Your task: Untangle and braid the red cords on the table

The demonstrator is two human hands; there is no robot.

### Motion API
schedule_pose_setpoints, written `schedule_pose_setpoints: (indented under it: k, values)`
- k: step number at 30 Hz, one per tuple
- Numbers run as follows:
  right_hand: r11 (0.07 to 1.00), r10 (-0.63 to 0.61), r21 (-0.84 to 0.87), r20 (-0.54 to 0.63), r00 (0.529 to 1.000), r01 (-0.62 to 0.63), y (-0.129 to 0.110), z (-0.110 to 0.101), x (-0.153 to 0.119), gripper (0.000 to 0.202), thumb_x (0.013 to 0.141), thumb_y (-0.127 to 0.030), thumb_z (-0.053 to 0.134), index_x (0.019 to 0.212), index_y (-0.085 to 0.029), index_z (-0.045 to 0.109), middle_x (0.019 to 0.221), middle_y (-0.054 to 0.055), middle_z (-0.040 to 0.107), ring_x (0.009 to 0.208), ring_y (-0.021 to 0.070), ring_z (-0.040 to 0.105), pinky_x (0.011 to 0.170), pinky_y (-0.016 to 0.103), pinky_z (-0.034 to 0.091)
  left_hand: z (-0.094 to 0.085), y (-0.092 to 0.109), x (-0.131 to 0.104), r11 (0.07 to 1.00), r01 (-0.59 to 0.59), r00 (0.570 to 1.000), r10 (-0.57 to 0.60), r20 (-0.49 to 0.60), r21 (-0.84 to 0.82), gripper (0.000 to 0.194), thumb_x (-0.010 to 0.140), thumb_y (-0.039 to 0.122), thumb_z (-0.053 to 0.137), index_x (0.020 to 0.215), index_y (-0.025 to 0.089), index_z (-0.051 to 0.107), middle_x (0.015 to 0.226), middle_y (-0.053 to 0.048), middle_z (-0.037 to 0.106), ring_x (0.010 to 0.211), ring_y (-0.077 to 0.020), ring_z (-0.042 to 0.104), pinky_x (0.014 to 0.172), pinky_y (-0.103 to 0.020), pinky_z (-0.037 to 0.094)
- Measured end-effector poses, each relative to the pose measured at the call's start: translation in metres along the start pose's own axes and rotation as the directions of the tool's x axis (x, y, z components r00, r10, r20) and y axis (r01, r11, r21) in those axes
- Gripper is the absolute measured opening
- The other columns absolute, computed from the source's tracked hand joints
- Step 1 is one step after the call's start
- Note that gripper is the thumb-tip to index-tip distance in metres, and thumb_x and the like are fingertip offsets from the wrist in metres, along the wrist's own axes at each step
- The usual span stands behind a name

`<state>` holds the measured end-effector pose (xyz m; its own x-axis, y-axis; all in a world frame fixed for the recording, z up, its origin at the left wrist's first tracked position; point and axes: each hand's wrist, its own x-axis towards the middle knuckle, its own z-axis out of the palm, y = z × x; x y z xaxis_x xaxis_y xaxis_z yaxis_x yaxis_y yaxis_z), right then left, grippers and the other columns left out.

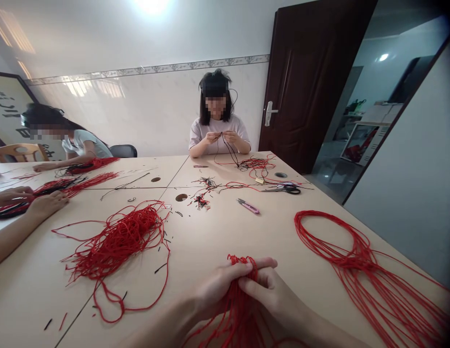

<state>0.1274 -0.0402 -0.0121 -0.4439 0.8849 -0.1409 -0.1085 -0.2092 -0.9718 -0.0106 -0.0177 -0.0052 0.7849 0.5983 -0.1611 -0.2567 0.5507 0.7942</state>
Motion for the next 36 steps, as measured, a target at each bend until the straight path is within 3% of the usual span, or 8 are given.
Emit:
schedule_pose_setpoints:
  k: [9,16,36]
  values:
    - [1.000,-0.001,0.003,0.003,1.000,0.001,0.0028,-0.0027,-0.0002,0.042,0.068,-0.052,0.068,0.066,-0.012,0.059,0.060,0.000,0.052,0.060,0.0119,0.047,0.057,0.024,0.034,-0.0011,-0.0022,0.0002,1.000,0.005,1.000,-0.005,0.001,0.001,0.042,0.089,0.027,0.042,0.127,0.015,0.054,0.125,-0.013,0.057,0.116,-0.0254,0.051,0.099,-0.036,0.036]
    - [0.998,-0.027,-0.049,-0.020,0.999,0.026,0.0056,-0.0033,0.0031,0.046,0.069,-0.056,0.064,0.060,-0.012,0.052,0.057,-0.002,0.045,0.055,0.0082,0.038,0.052,0.022,0.028,0.0002,-0.0012,0.0009,1.000,-0.015,1.000,0.015,0.001,-0.024,0.039,0.090,0.025,0.041,0.125,0.015,0.056,0.121,-0.012,0.060,0.114,-0.0235,0.053,0.101,-0.034,0.034]
    - [0.999,-0.050,-0.014,0.010,0.999,0.050,0.0051,-0.0024,0.0034,0.047,0.072,-0.056,0.063,0.071,-0.009,0.062,0.062,0.000,0.053,0.061,0.0108,0.046,0.057,0.023,0.036,-0.0032,-0.0036,0.0014,0.999,-0.018,1.000,0.018,0.013,-0.027,0.040,0.090,0.026,0.041,0.127,0.015,0.054,0.120,-0.013,0.060,0.112,-0.0240,0.054,0.100,-0.035,0.035]
